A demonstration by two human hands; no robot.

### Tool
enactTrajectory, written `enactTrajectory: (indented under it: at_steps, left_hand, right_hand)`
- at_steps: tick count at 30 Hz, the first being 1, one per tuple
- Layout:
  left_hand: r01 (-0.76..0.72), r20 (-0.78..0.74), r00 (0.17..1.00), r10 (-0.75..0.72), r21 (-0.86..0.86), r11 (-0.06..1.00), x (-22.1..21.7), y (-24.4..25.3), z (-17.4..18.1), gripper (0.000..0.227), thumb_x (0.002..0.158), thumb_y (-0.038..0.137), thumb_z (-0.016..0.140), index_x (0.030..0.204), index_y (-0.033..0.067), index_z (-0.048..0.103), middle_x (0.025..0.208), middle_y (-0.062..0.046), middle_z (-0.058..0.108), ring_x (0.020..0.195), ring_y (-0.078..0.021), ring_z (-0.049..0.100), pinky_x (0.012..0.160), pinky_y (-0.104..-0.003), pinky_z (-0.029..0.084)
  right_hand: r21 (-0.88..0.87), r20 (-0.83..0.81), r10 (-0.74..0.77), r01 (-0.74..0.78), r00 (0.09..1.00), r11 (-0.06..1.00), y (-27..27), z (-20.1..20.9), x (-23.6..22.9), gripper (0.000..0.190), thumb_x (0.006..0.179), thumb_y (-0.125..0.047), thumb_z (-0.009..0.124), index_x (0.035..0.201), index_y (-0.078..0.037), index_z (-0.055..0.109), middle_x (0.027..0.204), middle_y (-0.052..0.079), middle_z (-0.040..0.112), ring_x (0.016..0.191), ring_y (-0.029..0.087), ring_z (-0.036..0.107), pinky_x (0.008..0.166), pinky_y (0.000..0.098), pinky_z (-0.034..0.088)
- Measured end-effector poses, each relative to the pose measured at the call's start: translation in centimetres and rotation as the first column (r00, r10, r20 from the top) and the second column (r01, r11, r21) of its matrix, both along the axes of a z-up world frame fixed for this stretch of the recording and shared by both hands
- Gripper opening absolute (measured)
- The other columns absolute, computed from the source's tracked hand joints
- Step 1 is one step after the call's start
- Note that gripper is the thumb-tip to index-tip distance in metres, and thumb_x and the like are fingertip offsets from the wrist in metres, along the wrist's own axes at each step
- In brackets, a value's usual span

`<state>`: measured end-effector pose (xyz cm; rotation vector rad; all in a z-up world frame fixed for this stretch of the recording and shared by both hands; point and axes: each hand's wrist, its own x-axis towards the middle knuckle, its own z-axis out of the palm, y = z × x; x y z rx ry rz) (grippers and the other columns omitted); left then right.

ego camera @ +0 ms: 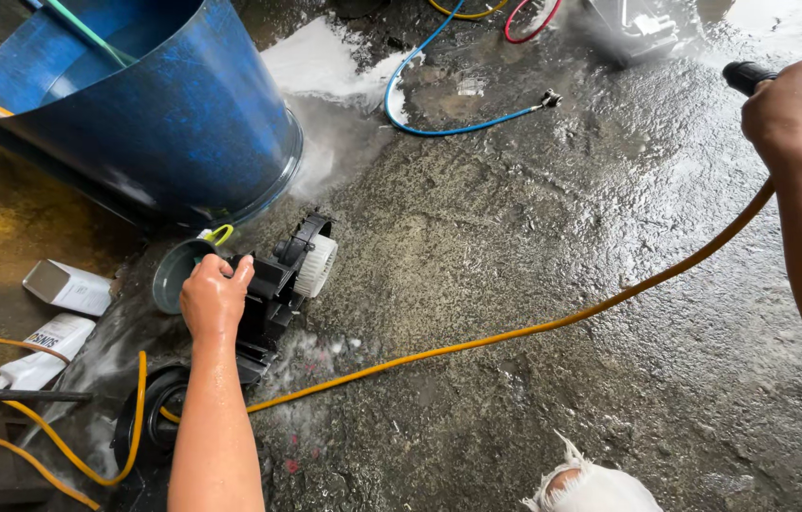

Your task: The person uses a high-pressure water spray to clean several black plastic components and a metal radiator-like part on a wet concrete floor. They reposition the items to ensure thorough rinsing of all surfaces.

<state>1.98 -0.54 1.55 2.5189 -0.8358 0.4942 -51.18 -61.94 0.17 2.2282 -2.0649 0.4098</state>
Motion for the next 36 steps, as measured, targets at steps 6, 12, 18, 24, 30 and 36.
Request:
enactTrajectory:
  at_steps: [6,12,18,24,30,36]
  left_hand:
    - [-0.025,-0.021,0.999,0.025,-0.001,1.0,-0.3,-0.2,-0.2,0.045,0.088,0.048,0.08,0.085,0.0053,0.065,0.096,-0.017,0.072,0.088,-0.044,0.067,0.076,-0.053,0.051]
    - [-0.088,0.051,0.994,0.092,-0.063,0.994,-0.3,-0.6,-1.2,0.037,0.094,0.047,0.075,0.095,0.0097,0.074,0.107,-0.015,0.074,0.092,-0.041,0.068,0.076,-0.052,0.053]
    - [-0.067,0.055,0.996,0.073,-0.103,0.992,-0.6,-0.8,-1.5,0.042,0.096,0.049,0.071,0.109,0.0092,0.077,0.118,-0.013,0.073,0.095,-0.039,0.069,0.08,-0.049,0.054]
    - [-0.063,-0.008,0.998,0.063,-0.069,0.996,-1.5,-0.7,-0.9,0.046,0.099,0.05,0.067,0.115,0.0085,0.075,0.125,-0.012,0.071,0.103,-0.0397,0.068,0.084,-0.05,0.053]
    - [-0.015,-0.019,1.0,0.015,-0.029,0.999,-1.6,-0.3,-0.2,0.051,0.097,0.05,0.066,0.129,0.011,0.07,0.145,-0.024,0.056,0.121,-0.0452,0.06,0.098,-0.051,0.048]
    - [-0.036,-0.153,0.988,0.034,-0.008,0.999,-1.6,-0.1,0.3,0.056,0.094,0.05,0.065,0.136,0.0141,0.064,0.153,-0.021,0.049,0.128,-0.0444,0.054,0.103,-0.051,0.045]
  right_hand:
    - [-0.037,0.122,-0.064,0.069,0.99,0.997,0.8,1.2,0.4,0.026,0.099,-0.009,0.066,0.112,0.013,0.071,0.079,0.029,0.072,0.051,0.027,0.069,0.036,0.0362,0.051]
    - [0.011,0.14,-0.07,0.07,0.988,0.998,1.4,2.3,0.1,0.028,0.104,-0.012,0.064,0.115,0.013,0.071,0.078,0.028,0.073,0.052,0.026,0.067,0.039,0.0362,0.05]
    - [-0.052,0.017,-0.096,0.097,0.995,0.994,1.1,2.9,0.4,0.03,0.103,-0.016,0.065,0.109,0.013,0.073,0.075,0.023,0.074,0.045,0.022,0.063,0.036,0.033,0.047]
    - [-0.091,0.055,-0.037,0.042,0.998,0.995,2.4,3.4,0.7,0.039,0.109,-0.028,0.064,0.106,0.01,0.075,0.073,0.023,0.073,0.048,0.022,0.064,0.033,0.0324,0.045]
    - [-0.016,0.095,-0.134,0.136,0.986,0.991,2.9,3.2,0.2,0.024,0.091,-0.01,0.074,0.099,0.013,0.073,0.067,0.027,0.074,0.043,0.023,0.069,0.03,0.035,0.051]
    - [-0.027,0.122,-0.105,0.109,0.987,0.994,2.7,2.3,-0.1,0.025,0.092,-0.01,0.074,0.099,0.014,0.072,0.07,0.027,0.074,0.046,0.024,0.07,0.031,0.035,0.051]
